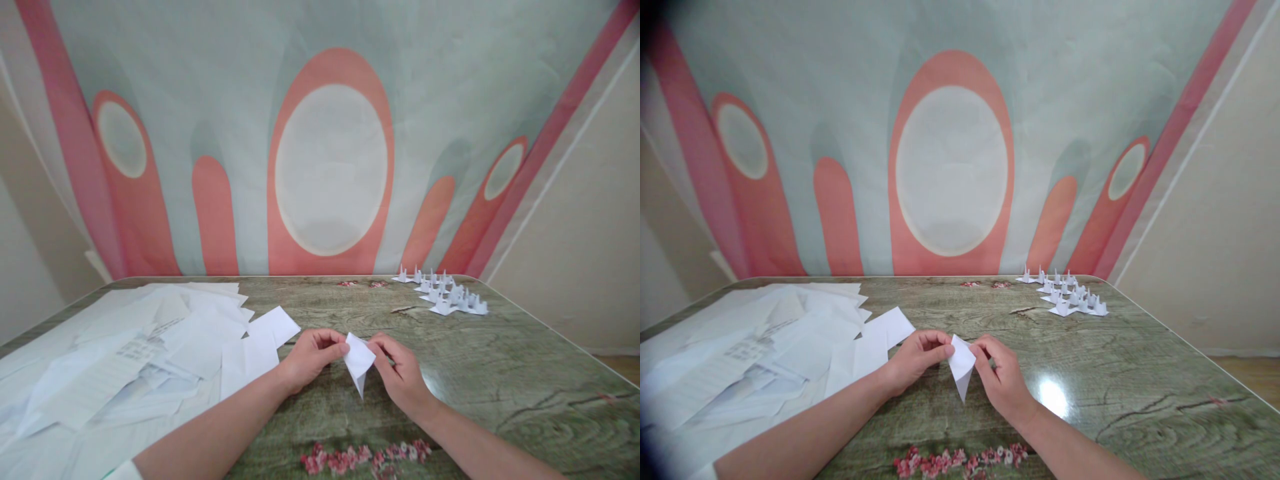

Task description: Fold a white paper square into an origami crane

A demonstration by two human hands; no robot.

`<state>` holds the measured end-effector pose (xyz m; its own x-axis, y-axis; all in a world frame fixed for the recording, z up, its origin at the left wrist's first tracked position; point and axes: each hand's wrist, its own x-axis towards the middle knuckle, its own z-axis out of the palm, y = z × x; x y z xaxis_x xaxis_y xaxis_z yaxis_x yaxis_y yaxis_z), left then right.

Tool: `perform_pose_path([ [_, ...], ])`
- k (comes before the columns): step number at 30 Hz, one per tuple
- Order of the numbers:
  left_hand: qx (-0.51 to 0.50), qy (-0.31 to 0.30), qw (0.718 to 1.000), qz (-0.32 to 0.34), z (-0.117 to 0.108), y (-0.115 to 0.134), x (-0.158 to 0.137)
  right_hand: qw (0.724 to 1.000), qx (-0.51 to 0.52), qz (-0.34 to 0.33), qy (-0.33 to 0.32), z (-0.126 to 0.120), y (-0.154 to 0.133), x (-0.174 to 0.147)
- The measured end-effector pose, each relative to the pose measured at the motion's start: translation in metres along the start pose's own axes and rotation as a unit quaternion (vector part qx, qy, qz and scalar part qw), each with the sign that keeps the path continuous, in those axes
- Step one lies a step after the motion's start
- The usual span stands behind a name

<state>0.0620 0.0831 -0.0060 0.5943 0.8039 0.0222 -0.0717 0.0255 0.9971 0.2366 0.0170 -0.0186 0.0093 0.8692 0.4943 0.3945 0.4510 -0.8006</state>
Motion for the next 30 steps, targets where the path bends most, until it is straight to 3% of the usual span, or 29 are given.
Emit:
perform_pose_path([
  [4, 0.015, -0.006, 1.0, 0.003, -0.0011, -0.0025, 0.0003, 0.999, 0.034, 0.005, 0.005, -0.0035, -0.0002, 0.0009],
  [9, 0.026, -0.029, 0.999, 0.013, -0.0012, -0.006, 0.0008, 0.999, 0.014, 0.012, -0.034, -0.0039, -0.0011, 0.0019],
  [13, 0.025, -0.028, 0.999, 0.027, -0.0005, -0.0077, 0.0013, 1.0, 0.002, 0.023, 0.002, -0.0002, -0.0004, 0.0009],
  [17, 0.038, -0.033, 0.998, 0.037, -0.0006, -0.0089, 0.0011, 0.998, -0.024, -0.032, 0.043, 0.0006, 0.0006, 0.0007],
  [21, 0.054, -0.022, 0.997, 0.047, -0.0011, -0.0098, 0.0008, 0.997, -0.048, -0.048, 0.045, -0.0006, 0.0009, 0.0008],
  [30, 0.11, -0.015, 0.992, 0.056, -0.0013, -0.0075, 0.0004, 0.998, -0.039, -0.016, 0.044, 0.0005, 0.0004, 0.0015],
])
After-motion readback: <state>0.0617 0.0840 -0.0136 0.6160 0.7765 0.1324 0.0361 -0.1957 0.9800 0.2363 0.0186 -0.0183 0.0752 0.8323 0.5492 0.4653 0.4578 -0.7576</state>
